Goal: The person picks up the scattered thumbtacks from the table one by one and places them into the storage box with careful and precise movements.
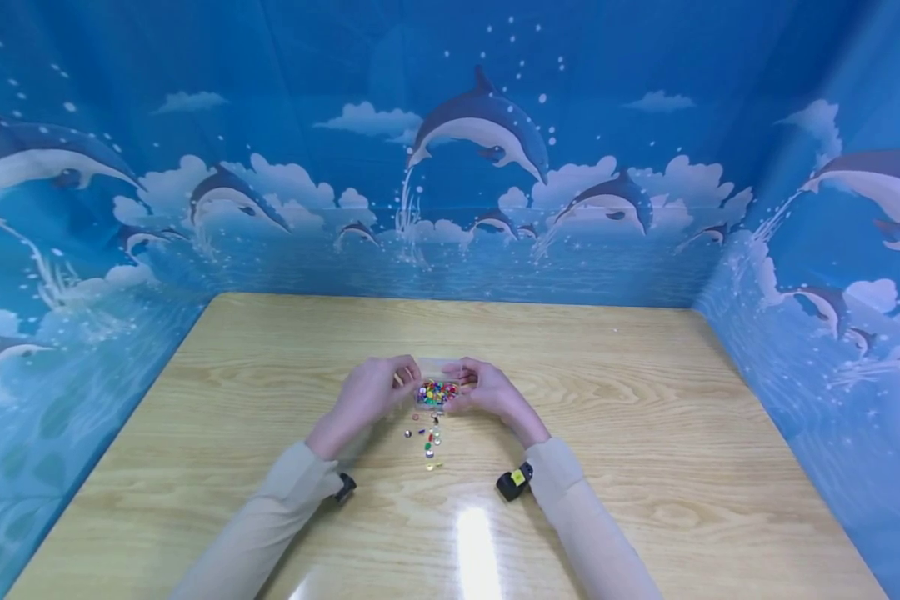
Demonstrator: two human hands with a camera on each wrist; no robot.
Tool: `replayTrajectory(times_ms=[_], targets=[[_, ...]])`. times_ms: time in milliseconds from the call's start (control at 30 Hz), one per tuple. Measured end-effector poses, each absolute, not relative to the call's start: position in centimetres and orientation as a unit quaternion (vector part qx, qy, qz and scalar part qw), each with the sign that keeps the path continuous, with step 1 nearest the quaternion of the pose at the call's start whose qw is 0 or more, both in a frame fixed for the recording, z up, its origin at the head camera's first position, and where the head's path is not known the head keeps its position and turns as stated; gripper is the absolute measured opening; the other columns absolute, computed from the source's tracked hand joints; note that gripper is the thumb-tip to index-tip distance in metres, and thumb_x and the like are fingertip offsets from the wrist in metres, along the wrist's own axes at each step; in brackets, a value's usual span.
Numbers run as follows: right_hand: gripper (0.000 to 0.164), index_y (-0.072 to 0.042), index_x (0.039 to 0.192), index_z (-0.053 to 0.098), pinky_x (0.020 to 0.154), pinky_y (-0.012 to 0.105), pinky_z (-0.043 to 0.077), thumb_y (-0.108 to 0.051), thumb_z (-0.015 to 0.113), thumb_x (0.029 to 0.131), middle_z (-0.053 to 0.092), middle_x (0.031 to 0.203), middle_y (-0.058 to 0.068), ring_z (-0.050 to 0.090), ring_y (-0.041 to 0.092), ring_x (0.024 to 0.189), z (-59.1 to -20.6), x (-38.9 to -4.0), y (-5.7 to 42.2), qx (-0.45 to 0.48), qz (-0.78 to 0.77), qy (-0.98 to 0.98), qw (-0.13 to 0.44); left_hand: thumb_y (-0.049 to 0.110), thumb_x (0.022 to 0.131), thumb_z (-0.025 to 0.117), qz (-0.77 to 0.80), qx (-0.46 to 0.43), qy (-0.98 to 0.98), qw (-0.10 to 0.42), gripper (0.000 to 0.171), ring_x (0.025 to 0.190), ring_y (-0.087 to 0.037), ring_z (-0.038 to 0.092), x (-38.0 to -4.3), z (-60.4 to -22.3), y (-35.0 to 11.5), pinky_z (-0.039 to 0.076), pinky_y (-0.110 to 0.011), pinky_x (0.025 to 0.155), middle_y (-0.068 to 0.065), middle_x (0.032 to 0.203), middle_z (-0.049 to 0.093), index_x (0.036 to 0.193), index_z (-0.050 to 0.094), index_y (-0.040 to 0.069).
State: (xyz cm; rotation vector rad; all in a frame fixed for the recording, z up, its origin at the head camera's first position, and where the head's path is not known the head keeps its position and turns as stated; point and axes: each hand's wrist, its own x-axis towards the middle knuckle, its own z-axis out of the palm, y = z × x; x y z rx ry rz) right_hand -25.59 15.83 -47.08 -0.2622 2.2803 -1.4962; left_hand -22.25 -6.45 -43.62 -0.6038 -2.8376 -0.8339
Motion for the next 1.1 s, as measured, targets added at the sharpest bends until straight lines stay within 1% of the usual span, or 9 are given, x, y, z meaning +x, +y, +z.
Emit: replayTrajectory(times_ms=[133, 300, 400, 500, 567, 733, 800, 933, 1100], targets=[[0.072, -0.006, 0.139, 0.058, 0.088, 0.03, 0.052, -0.003, 0.087, 0.073, 0.059, 0.118, 0.014, 0.055, 0.026, 0.103, -47.1, -25.6, 15.8, -0.093, -0.531, 0.819, 0.197, 0.018, 0.091, 0.076, -0.27, -0.206, -0.938, 0.061, 0.004, 0.062, -0.007, 0.062, -22.4, -43.6, -5.9, 0.045, -0.016, 0.05, 0.001, 0.087, 0.076, 0.094, 0.075, 0.015], [0.071, -0.006, 0.138, 0.058, 0.087, 0.03, 0.051, -0.003, 0.087, 0.074, 0.059, 0.119, 0.014, 0.054, 0.025, 0.102, -47.1, -25.5, 15.6, -0.098, -0.528, 0.821, 0.195, 0.019, 0.092, 0.075, -0.269, -0.2, -0.942, 0.03, 0.008, 0.07, -0.01, 0.065, -22.2, -43.7, -6.1, 0.049, -0.02, 0.057, 0.002, 0.093, 0.077, 0.1, 0.076, 0.017], [0.071, -0.005, 0.139, 0.058, 0.086, 0.03, 0.051, -0.003, 0.087, 0.073, 0.059, 0.118, 0.014, 0.054, 0.024, 0.101, -47.2, -25.5, 15.7, -0.1, -0.53, 0.819, 0.195, 0.017, 0.091, 0.076, -0.273, -0.199, -0.941, 0.013, 0.006, 0.073, -0.01, 0.065, -22.0, -43.7, -6.6, 0.052, -0.024, 0.064, 0.004, 0.091, 0.076, 0.097, 0.077, 0.017], [0.072, -0.005, 0.138, 0.058, 0.085, 0.029, 0.052, -0.003, 0.087, 0.073, 0.058, 0.116, 0.014, 0.054, 0.024, 0.099, -47.2, -25.5, 15.7, -0.097, -0.531, 0.819, 0.195, 0.014, 0.089, 0.078, -0.267, -0.219, -0.939, 0.002, 0.004, 0.074, -0.01, 0.065, -21.6, -43.5, -7.4, 0.055, -0.029, 0.071, 0.005, 0.087, 0.075, 0.092, 0.077, 0.017], [0.071, -0.005, 0.138, 0.058, 0.084, 0.029, 0.052, -0.003, 0.087, 0.073, 0.057, 0.116, 0.014, 0.054, 0.023, 0.099, -47.2, -25.6, 15.8, -0.095, -0.532, 0.818, 0.196, 0.013, 0.087, 0.079, -0.263, -0.236, -0.936, -0.014, 0.005, 0.073, -0.009, 0.064, -21.3, -43.4, -7.8, 0.055, -0.03, 0.073, 0.005, 0.084, 0.074, 0.089, 0.076, 0.017], [0.071, -0.004, 0.139, 0.057, 0.085, 0.03, 0.052, -0.003, 0.087, 0.074, 0.056, 0.119, 0.016, 0.054, 0.025, 0.099, -47.1, -25.7, 16.0, -0.094, -0.531, 0.819, 0.196, 0.014, 0.085, 0.081, -0.261, -0.255, -0.928, -0.08, 0.009, 0.07, -0.004, 0.06, -20.7, -43.5, -8.5, 0.054, -0.027, 0.072, 0.009, 0.081, 0.072, 0.085, 0.075, 0.02], [0.072, -0.004, 0.139, 0.057, 0.086, 0.03, 0.052, -0.004, 0.087, 0.074, 0.056, 0.12, 0.016, 0.054, 0.025, 0.101, -47.1, -25.7, 16.0, -0.094, -0.529, 0.82, 0.196, 0.016, 0.085, 0.082, -0.257, -0.263, -0.925, -0.096, 0.01, 0.07, -0.003, 0.059, -20.5, -43.8, -8.6, 0.053, -0.025, 0.071, 0.011, 0.08, 0.07, 0.084, 0.073, 0.021], [0.072, -0.005, 0.139, 0.057, 0.088, 0.032, 0.052, -0.005, 0.087, 0.074, 0.056, 0.122, 0.017, 0.054, 0.027, 0.104, -47.1, -25.7, 16.0, -0.093, -0.526, 0.823, 0.197, 0.019, 0.084, 0.082, -0.239, -0.276, -0.926, -0.1, 0.012, 0.069, -0.002, 0.058, -20.3, -44.5, -8.4, 0.053, -0.023, 0.07, 0.012, 0.076, 0.068, 0.08, 0.071, 0.022], [0.07, -0.006, 0.137, 0.058, 0.088, 0.032, 0.051, -0.005, 0.087, 0.073, 0.057, 0.122, 0.016, 0.054, 0.027, 0.105, -47.0, -25.5, 15.9, -0.091, -0.526, 0.822, 0.197, 0.017, 0.086, 0.08, -0.226, -0.273, -0.931, -0.091, 0.012, 0.068, -0.004, 0.058, -20.2, -44.7, -8.2, 0.053, -0.025, 0.07, 0.01, 0.076, 0.067, 0.079, 0.071, 0.02]])
